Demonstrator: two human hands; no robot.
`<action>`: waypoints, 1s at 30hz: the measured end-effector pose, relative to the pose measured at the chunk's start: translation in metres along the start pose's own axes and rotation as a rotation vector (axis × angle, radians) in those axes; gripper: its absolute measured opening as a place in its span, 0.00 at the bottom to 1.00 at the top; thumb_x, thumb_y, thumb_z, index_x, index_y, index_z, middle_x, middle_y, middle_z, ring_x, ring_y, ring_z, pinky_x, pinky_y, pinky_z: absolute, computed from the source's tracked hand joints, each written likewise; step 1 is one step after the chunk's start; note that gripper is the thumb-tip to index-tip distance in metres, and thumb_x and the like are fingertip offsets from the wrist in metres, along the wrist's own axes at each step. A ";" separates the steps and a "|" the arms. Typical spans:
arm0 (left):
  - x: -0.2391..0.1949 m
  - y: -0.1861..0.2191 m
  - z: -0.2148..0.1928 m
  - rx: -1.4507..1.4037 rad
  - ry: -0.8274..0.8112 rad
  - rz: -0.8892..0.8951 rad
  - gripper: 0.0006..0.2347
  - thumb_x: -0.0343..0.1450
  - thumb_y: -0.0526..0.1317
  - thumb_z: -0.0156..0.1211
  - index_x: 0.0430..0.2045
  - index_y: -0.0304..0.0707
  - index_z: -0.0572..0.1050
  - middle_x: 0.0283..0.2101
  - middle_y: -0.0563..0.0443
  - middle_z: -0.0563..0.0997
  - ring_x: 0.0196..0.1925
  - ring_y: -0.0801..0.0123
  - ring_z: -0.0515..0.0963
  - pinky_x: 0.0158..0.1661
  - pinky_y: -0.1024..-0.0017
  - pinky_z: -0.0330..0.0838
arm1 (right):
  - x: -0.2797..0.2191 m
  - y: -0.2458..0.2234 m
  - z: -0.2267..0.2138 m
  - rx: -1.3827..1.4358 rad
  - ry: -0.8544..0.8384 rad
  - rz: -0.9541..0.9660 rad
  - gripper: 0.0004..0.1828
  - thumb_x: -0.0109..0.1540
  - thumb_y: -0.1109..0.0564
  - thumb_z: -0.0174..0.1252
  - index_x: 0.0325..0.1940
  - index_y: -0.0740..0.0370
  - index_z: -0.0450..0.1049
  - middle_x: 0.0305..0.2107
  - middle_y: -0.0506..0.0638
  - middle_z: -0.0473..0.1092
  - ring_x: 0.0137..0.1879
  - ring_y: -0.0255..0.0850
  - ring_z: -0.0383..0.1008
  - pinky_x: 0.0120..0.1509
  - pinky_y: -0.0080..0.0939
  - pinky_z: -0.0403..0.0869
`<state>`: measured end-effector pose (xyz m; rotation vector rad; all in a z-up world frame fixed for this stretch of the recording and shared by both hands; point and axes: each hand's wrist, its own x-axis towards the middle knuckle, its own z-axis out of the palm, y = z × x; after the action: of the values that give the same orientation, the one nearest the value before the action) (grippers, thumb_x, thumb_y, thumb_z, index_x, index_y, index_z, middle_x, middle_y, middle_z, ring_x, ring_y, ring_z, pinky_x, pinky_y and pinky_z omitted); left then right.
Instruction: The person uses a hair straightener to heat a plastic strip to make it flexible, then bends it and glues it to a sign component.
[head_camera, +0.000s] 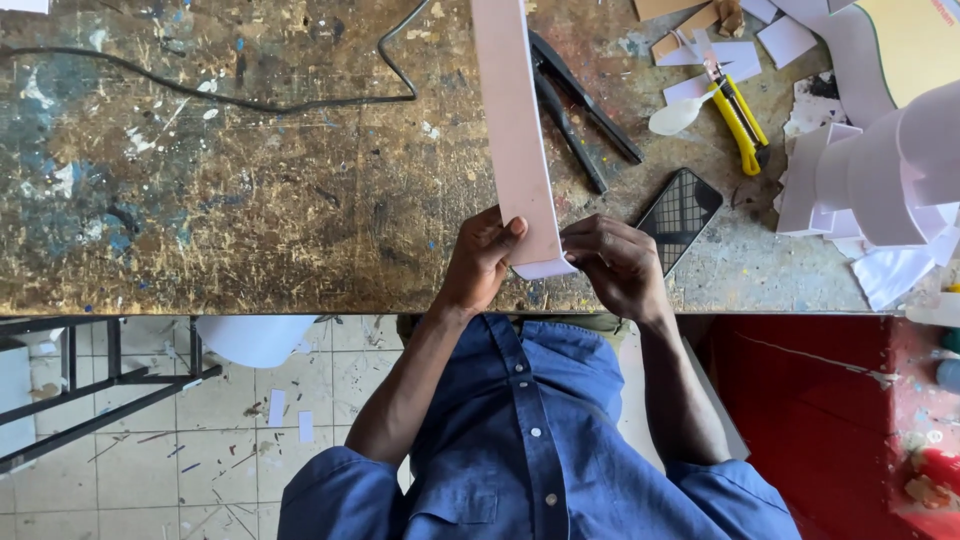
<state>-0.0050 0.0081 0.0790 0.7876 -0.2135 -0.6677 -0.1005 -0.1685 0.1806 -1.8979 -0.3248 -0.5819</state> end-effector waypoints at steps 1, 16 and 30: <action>0.000 0.001 0.000 0.001 0.000 0.011 0.11 0.82 0.40 0.67 0.54 0.31 0.83 0.45 0.38 0.90 0.50 0.55 0.92 0.53 0.54 0.88 | 0.000 0.000 -0.001 -0.003 0.004 0.020 0.05 0.70 0.67 0.67 0.47 0.69 0.88 0.35 0.63 0.82 0.31 0.57 0.77 0.36 0.53 0.75; 0.005 -0.016 -0.019 0.223 0.097 0.168 0.12 0.81 0.44 0.70 0.49 0.32 0.84 0.41 0.45 0.89 0.44 0.70 0.85 0.52 0.62 0.84 | -0.005 0.003 -0.009 0.062 -0.072 0.146 0.22 0.74 0.50 0.63 0.61 0.73 0.83 0.44 0.68 0.79 0.42 0.52 0.75 0.47 0.57 0.76; -0.002 -0.004 0.004 0.364 0.126 0.201 0.09 0.80 0.43 0.72 0.41 0.35 0.83 0.33 0.52 0.85 0.40 0.77 0.80 0.47 0.69 0.79 | -0.024 0.022 0.009 -0.021 0.038 0.138 0.15 0.73 0.55 0.71 0.48 0.69 0.75 0.39 0.64 0.74 0.39 0.57 0.73 0.47 0.56 0.72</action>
<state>-0.0102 0.0051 0.0787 1.1371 -0.2996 -0.3899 -0.1086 -0.1675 0.1477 -1.9094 -0.1615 -0.5297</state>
